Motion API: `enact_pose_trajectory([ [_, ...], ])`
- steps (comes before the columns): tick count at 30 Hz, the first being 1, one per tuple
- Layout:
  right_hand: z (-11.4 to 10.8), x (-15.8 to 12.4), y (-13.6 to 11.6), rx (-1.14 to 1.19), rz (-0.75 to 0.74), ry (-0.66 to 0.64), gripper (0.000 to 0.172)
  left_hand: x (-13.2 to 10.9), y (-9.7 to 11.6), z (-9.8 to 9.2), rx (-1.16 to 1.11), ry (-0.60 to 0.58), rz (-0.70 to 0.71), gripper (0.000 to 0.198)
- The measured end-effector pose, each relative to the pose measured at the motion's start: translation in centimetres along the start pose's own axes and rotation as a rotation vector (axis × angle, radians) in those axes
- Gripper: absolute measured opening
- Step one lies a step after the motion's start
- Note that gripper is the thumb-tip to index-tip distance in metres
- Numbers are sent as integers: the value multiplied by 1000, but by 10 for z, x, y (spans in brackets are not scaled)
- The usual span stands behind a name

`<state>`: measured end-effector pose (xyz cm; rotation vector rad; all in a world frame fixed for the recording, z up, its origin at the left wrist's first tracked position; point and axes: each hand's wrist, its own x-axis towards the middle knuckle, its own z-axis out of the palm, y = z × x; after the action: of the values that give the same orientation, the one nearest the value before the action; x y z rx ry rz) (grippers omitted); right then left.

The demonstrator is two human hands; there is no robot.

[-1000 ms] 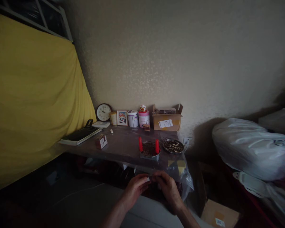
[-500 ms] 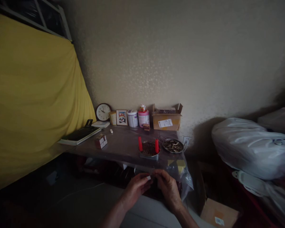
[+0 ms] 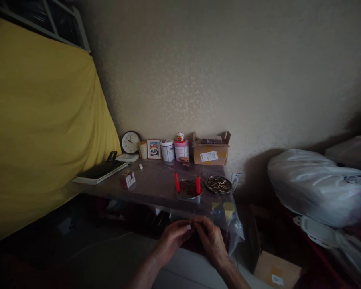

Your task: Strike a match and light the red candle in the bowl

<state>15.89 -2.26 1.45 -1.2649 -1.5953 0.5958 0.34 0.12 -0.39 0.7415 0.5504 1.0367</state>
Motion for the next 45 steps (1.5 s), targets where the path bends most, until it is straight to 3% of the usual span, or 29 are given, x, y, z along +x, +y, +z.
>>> enact_pose_trajectory([
  [6,1,0,6,-37,-64,28,24,-1,2,0,-15,-33,13,23],
  [18,2,0,-3,-30,-28,56,25,1,1,-6,14,2,59,20],
  [28,3,0,-4,-131,-141,97,18,1,5,-6,39,-51,90,16],
  [36,-4,1,-18,-232,-313,234,14,3,4,-7,48,36,123,17],
  [42,-1,5,-15,-386,-433,113,15,2,7,-3,38,15,147,18],
  [45,-7,4,-22,-386,-439,224,14,3,6,-4,41,40,143,19],
])
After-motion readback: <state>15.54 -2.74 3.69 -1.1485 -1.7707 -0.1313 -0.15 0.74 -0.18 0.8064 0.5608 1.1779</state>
